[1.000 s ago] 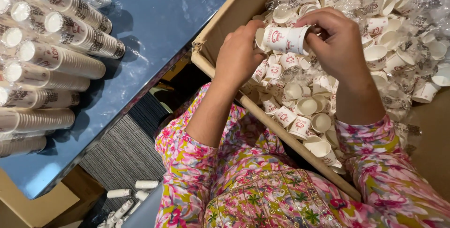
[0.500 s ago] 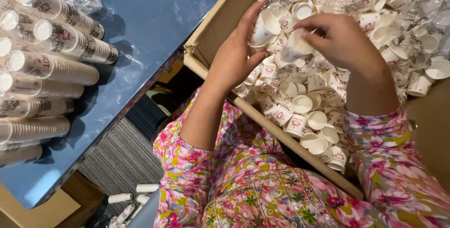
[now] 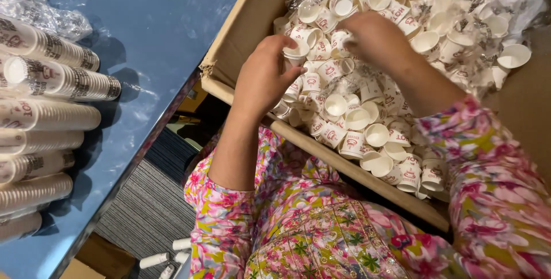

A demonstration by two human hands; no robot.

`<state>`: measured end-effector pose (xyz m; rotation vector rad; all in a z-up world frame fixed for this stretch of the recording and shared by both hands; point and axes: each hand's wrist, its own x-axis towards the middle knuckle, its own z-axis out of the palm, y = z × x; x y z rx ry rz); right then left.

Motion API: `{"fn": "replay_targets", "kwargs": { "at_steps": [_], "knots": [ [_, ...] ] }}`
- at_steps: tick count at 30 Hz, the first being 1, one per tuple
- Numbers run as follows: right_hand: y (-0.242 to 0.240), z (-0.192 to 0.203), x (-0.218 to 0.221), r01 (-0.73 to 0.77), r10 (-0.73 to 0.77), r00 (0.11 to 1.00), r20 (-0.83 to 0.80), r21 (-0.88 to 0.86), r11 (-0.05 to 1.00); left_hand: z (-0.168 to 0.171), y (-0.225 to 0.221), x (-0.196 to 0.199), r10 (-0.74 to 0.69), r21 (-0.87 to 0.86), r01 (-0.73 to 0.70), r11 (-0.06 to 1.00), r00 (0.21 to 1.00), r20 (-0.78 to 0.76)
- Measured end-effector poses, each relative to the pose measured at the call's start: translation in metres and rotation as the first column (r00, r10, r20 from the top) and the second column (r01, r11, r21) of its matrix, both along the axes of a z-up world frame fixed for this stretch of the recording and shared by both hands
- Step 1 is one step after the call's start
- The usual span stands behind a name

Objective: Sorting and stacking small paper cups from a large box onto a table.

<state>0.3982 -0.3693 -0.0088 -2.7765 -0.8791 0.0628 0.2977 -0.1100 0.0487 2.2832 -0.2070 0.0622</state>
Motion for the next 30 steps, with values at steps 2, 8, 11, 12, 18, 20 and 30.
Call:
{"fn": "replay_targets", "kwargs": {
  "at_steps": [2,8,11,12,18,20,30],
  "knots": [
    [0.010,-0.019,-0.008,0.005,0.005,0.998,0.062,-0.151,0.989,0.006,-0.002,-0.001,0.003,0.012,-0.003,1.000,1.000,-0.010],
    [0.007,0.013,-0.028,0.074,-0.074,0.997,-0.002,-0.130,0.989,0.017,-0.004,-0.002,0.056,0.037,-0.052,0.998,0.992,-0.116],
    [0.006,0.026,-0.033,0.080,-0.071,0.994,-0.077,0.122,0.989,0.013,-0.004,0.000,0.053,0.053,-0.047,0.997,0.992,-0.117],
    [0.007,0.025,-0.033,0.059,-0.046,0.997,-0.068,0.215,0.975,0.011,-0.003,0.001,0.043,0.067,-0.036,0.997,0.994,-0.103],
    [0.018,-0.037,-0.017,0.127,-0.154,0.978,-0.138,-0.186,0.974,-0.006,-0.001,0.002,0.028,0.036,-0.031,0.999,0.997,0.066],
    [0.018,-0.024,-0.019,0.119,-0.177,0.963,-0.205,-0.267,0.956,0.000,-0.001,0.001,0.037,0.048,-0.037,0.998,0.999,0.015],
    [0.008,0.039,-0.045,0.240,0.044,0.928,-0.370,0.682,0.691,0.001,-0.002,0.003,-0.026,0.080,0.036,0.996,0.993,-0.117]
  ]
}}
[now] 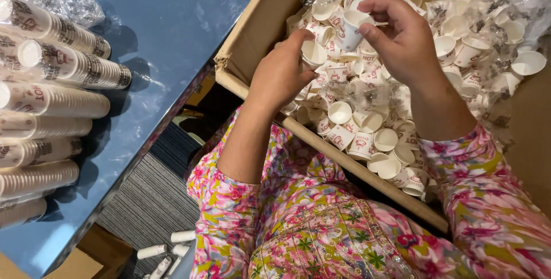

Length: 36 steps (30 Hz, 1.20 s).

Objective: Sorting and stacking small paper cups from a large box onto a table.

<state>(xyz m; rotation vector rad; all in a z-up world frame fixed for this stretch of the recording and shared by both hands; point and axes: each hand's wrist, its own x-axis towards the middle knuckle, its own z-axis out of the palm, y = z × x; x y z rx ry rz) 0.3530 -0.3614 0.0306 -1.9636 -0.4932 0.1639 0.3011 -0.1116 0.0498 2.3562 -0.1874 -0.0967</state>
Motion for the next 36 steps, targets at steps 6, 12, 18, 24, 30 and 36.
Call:
{"fn": "replay_targets", "kwargs": {
  "at_steps": [6,12,18,24,30,36],
  "knots": [
    [0.038,0.012,-0.023,-0.256,0.223,0.955,0.195,0.165,0.952,-0.011,-0.001,0.001,-0.008,-0.088,0.014,0.996,0.998,0.068],
    [0.026,-0.025,0.002,-0.052,0.054,0.982,0.180,-0.016,0.999,-0.007,0.001,-0.003,-0.066,-0.066,0.077,0.995,0.985,0.158],
    [0.031,-0.064,0.008,-0.087,0.151,0.988,0.039,-0.664,0.743,0.002,-0.001,-0.003,-0.011,-0.062,0.015,0.998,0.998,0.064],
    [0.023,-0.020,-0.005,0.135,-0.065,0.922,0.381,-0.160,0.978,-0.003,-0.001,-0.002,0.068,-0.051,-0.063,0.997,0.993,0.097],
    [0.041,0.014,-0.026,-0.046,0.084,0.792,0.605,-0.078,0.996,0.015,-0.003,-0.005,0.039,-0.101,-0.035,0.994,0.998,0.041],
    [0.007,-0.026,0.019,0.139,-0.055,0.886,0.460,-0.151,0.979,-0.002,0.000,-0.004,0.006,-0.090,0.001,0.996,0.997,0.078]
  ]
}}
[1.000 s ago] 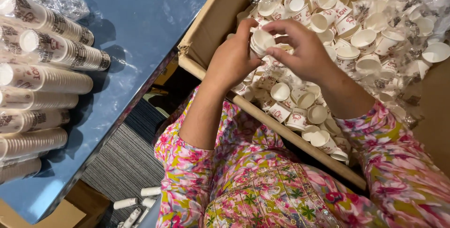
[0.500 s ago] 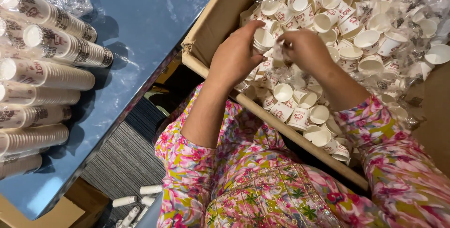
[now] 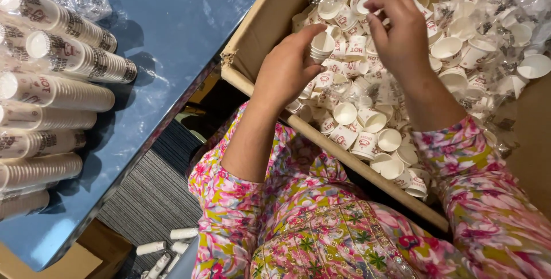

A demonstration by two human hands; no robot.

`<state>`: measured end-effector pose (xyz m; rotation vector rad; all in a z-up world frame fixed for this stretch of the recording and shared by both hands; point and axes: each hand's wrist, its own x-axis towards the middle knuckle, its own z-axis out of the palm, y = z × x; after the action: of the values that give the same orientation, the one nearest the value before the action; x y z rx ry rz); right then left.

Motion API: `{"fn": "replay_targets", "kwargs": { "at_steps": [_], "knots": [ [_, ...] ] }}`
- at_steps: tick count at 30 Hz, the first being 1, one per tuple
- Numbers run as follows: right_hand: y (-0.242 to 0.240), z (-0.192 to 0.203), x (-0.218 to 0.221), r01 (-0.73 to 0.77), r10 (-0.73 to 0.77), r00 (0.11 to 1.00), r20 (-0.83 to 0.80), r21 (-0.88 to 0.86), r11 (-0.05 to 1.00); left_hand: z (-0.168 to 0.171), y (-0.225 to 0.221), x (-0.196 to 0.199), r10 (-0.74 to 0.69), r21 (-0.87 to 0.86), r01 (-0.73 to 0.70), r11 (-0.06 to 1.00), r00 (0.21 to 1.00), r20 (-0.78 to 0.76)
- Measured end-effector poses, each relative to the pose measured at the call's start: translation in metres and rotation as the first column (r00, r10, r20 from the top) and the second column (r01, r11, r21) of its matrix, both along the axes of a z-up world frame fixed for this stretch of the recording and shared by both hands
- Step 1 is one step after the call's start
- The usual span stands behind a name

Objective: Sorting and stacking small paper cups from a large box onto a table.

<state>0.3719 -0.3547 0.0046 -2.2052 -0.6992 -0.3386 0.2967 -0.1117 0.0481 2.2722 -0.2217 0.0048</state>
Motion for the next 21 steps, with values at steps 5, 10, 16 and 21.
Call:
{"fn": "replay_targets", "kwargs": {
  "at_steps": [5,10,16,21],
  "knots": [
    [-0.059,-0.071,0.048,0.343,-0.252,0.932,0.262,-0.404,0.848,0.004,0.000,0.000,0.004,-0.044,-0.003,0.999,1.000,0.021],
    [-0.057,-0.064,0.041,0.360,-0.314,0.931,0.185,-0.335,0.871,-0.003,-0.001,0.001,0.040,0.015,-0.041,0.999,0.998,0.044],
    [0.009,0.015,-0.015,0.067,0.062,0.935,-0.349,0.345,0.936,-0.006,-0.001,0.004,0.011,0.036,-0.014,0.999,0.997,0.074],
    [0.032,0.024,-0.028,-0.185,0.190,0.981,-0.052,0.086,0.979,-0.005,-0.002,0.003,-0.118,-0.054,0.120,0.991,0.992,0.049]
  ]
}}
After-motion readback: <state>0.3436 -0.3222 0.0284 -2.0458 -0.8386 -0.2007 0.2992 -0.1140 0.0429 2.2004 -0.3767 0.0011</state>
